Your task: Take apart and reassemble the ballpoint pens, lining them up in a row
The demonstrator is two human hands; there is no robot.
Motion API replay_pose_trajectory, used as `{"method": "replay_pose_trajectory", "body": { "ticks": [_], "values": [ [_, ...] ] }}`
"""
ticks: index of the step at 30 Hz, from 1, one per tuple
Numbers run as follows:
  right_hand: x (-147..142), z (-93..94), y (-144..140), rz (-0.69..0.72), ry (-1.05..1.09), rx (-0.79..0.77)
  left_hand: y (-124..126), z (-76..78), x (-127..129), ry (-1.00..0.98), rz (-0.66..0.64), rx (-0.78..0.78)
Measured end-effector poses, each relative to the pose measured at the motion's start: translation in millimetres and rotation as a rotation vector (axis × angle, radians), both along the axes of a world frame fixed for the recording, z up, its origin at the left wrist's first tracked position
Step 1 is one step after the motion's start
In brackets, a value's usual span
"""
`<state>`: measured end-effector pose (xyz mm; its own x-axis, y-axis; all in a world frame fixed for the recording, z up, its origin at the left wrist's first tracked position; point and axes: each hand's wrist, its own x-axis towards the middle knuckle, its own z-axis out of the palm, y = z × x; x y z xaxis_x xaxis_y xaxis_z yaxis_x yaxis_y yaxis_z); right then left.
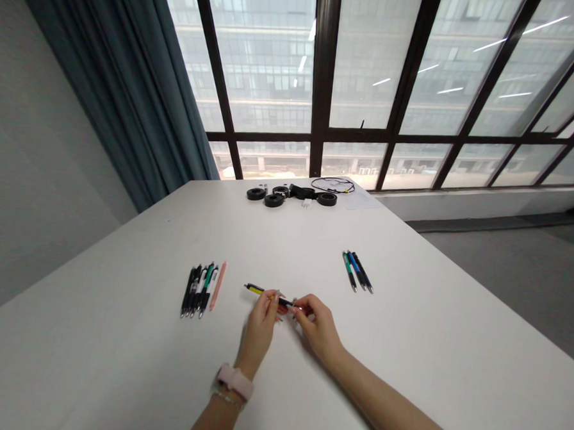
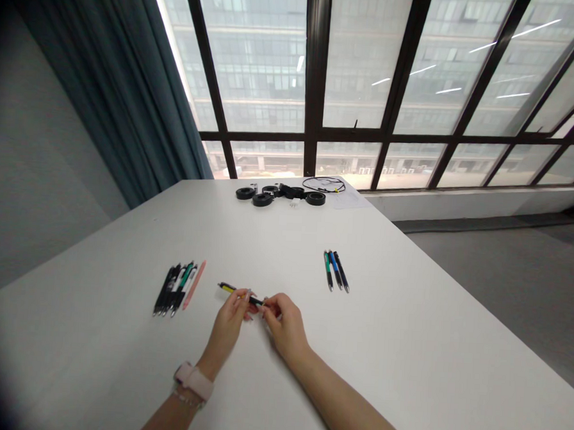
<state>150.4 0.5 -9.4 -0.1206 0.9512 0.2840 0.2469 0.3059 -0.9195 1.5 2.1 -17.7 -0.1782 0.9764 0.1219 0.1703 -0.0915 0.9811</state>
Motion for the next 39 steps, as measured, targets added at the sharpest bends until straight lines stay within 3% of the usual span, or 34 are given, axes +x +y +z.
{"method": "replay_pose_trajectory", "body": {
  "ticks": [17, 30, 39],
  "values": [
    [-0.1, -2.0, 1.8, 0.01, 0.084, 0.188, -0.2, 4.3, 4.2, -0.092, -0.009, -0.014],
    [0.6, 3.1, 1.7, -0.043, 0.047, 0.057, -0.8, 5.2, 4.7, -0.099, -0.017, -0.006],
    [0.9, 2.2, 2.2, -0.022, 0.023, -0.049, -4.9, 5.1, 7.2, -0.017, -0.041, 0.085]
  ]
}}
